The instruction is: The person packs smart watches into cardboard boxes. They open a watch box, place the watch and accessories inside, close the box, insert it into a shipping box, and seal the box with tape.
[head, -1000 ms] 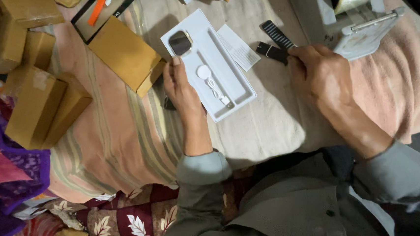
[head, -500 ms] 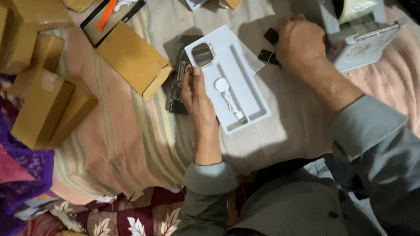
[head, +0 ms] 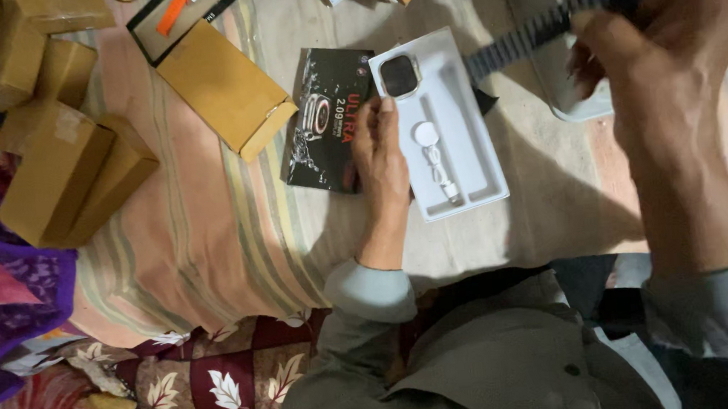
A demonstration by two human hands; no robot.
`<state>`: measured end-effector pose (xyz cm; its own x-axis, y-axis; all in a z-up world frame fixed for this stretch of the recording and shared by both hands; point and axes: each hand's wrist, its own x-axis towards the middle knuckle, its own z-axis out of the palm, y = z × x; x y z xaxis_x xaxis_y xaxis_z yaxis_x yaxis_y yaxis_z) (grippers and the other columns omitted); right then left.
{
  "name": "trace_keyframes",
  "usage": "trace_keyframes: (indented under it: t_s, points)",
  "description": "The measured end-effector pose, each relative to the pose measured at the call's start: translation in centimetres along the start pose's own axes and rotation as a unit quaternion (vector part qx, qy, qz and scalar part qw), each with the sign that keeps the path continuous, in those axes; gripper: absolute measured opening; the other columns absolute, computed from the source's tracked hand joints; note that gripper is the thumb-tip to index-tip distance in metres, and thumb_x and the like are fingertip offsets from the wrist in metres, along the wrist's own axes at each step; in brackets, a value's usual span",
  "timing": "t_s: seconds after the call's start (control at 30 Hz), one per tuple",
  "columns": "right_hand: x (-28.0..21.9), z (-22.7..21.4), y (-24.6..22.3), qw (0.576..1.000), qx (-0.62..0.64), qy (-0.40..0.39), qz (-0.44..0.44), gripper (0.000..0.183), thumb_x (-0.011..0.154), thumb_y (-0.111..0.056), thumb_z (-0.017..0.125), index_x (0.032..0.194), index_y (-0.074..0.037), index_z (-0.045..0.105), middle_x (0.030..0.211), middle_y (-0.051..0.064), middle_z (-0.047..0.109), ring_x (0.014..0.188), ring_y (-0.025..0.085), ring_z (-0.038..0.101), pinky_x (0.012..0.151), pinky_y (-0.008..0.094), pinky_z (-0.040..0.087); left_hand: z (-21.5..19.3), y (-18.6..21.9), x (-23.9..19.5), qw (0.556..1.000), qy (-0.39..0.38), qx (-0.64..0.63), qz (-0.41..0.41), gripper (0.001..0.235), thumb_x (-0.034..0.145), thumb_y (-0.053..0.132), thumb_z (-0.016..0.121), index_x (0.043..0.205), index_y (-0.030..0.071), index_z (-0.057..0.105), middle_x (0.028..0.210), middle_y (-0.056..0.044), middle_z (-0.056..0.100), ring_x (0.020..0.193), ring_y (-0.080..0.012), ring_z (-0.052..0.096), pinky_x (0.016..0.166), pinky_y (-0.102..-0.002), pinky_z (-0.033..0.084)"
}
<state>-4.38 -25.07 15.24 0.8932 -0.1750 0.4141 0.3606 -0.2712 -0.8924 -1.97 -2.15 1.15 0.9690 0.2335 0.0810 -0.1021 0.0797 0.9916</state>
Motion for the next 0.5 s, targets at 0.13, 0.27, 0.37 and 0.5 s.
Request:
trace_keyframes:
  t_s: [0.13, 0.27, 0.37, 0.5]
  points:
    - [-3.3, 0.9, 1.3, 0.997, 0.053, 0.042, 0.037, 0.028, 0.1, 0.003, 0.062, 0.127, 0.01, 0.06, 0.097, 0.015, 0.069, 0.075, 0.018, 0.073, 0.065, 0.028, 0.066, 2.3, 0.4, -1.0, 0.998, 0.003, -0.057, 0.019, 0.034, 0.11, 0.03, 0.056, 0.115, -0.003, 0.063, 0.095, -0.004, 0.06, 0.087, -0.0106, 0.052, 0.079, -0.027, 0.044]
    - [-7.0, 1.2, 3.4, 0.995, -0.075, 0.061, 0.006, 0.014, 0.106, 0.002, 0.074, 0.114, 0.009, 0.066, 0.098, 0.017, 0.073, 0.079, 0.019, 0.074, 0.064, 0.029, 0.062, 3.2, 0.9, -1.8, 0.997, 0.0, -0.063, 0.052, 0.04, 0.111, 0.032, 0.054, 0.124, -0.006, 0.06, 0.103, -0.005, 0.063, 0.095, -0.0111, 0.056, 0.087, -0.027, 0.047]
    - [-9.3, 0.9, 3.9, 0.969, -0.227, 0.02, -0.09, 0.014, 0.105, -0.004, 0.079, 0.111, 0.005, 0.071, 0.098, 0.015, 0.074, 0.082, 0.018, 0.073, 0.065, 0.027, 0.06, 3.5, 1.1, -2.1, 0.996, -0.001, -0.077, 0.053, 0.043, 0.111, 0.031, 0.054, 0.13, -0.007, 0.058, 0.105, -0.007, 0.064, 0.096, -0.0121, 0.056, 0.087, -0.028, 0.047]
    - [-10.4, 2.2, 3.4, 0.923, -0.352, -0.01, -0.153, 0.026, 0.095, -0.021, 0.087, 0.105, 0.0, 0.076, 0.085, 0.008, 0.072, 0.067, 0.019, 0.064, 0.056, 0.034, 0.05, 3.6, 1.3, -2.3, 0.997, 0.009, -0.047, 0.06, 0.041, 0.111, 0.028, 0.053, 0.131, -0.007, 0.057, 0.111, -0.008, 0.066, 0.101, -0.0123, 0.06, 0.092, -0.028, 0.048]
